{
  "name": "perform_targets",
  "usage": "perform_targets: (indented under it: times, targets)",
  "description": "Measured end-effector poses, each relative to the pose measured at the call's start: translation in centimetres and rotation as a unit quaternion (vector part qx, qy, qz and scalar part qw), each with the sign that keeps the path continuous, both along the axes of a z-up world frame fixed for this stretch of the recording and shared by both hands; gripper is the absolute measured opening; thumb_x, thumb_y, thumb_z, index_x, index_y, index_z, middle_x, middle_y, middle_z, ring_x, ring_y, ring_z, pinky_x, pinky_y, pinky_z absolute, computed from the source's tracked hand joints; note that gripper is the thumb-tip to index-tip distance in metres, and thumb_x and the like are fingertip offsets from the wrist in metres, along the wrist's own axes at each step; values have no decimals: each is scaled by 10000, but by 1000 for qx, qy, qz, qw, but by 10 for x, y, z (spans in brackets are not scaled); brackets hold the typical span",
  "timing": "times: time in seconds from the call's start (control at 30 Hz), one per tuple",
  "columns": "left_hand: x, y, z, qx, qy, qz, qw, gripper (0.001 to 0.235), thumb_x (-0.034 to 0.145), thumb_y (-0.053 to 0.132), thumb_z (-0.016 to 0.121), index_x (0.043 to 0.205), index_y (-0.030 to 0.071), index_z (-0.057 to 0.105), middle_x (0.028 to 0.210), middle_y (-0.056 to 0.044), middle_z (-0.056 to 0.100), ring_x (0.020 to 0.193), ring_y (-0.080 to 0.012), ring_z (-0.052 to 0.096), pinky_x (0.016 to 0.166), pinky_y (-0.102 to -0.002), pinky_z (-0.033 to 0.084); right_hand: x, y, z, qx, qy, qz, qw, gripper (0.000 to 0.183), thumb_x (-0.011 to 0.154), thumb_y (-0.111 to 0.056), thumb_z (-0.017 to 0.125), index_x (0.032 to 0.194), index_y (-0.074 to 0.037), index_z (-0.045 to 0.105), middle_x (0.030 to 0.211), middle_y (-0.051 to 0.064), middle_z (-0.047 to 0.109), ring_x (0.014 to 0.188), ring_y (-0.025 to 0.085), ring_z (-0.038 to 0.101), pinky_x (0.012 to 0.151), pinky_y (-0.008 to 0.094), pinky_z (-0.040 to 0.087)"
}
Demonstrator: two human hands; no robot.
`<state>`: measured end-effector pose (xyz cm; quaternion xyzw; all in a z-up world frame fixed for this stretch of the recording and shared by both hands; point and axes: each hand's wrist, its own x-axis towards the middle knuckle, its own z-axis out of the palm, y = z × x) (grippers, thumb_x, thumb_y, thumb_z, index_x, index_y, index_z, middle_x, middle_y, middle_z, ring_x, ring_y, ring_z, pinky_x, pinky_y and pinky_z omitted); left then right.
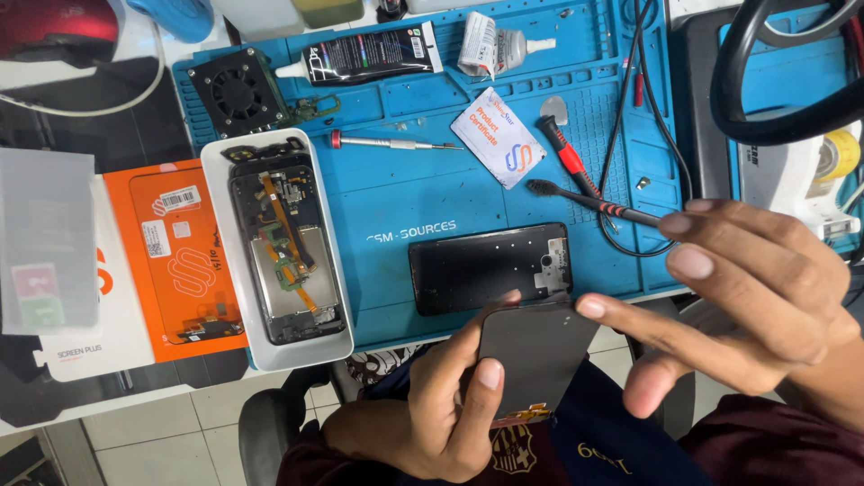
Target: The person cleans the interior of a disassembled smartphone housing using a small brush and a toothbrush, then handles a separate black back cover. The person scrubs the inside surfaces and edges of the housing, rotates it to access different areas, and finally picks up and inspects the back cover.
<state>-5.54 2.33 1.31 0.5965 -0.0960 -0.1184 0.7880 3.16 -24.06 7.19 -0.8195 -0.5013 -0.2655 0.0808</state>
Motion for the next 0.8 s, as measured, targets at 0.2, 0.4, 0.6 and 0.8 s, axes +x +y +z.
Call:
perform_targets:
  times: [0.2,0.4,0.6,0.8]
  targets:
    - [1,-1,-1,-2,-3,-10,1000,445,1138,150,451,1468,-145,498,1214,-247,733,1076,-237,745,961,-311,588,-5,-5,-2,1,17,4,1000,676,953,-762,397,1107,-245,803,1141,164,447,818,290,645,685,391,608]
    - [5,-1,2,2,-13,-17,1000,456,1126,142,438,1464,-160,490,1215,-252,731,1084,-246,756,956,-314,596,-8,5,1,-23,18,-10,1000,693,979,-756,367,1140,-238,798,1186,139,453,905,281,636,721,418,609]
    - [11,0,4,-17,-53,-24,998,415,1120,125,410,1411,-168,450,1267,-300,663,1172,-299,704,1034,-344,553,0,19,3,-26,14,1,1000,697,995,-739,343,1194,-233,781,1239,121,465,1000,266,601,757,407,605]
    - [6,5,1,-13,27,-4,1000,459,1116,132,456,1484,-140,496,1181,-234,741,1028,-208,735,936,-295,575,1,8,5,-29,32,25,999,688,1003,-711,392,1153,-175,796,1218,147,421,893,315,652,716,428,624]
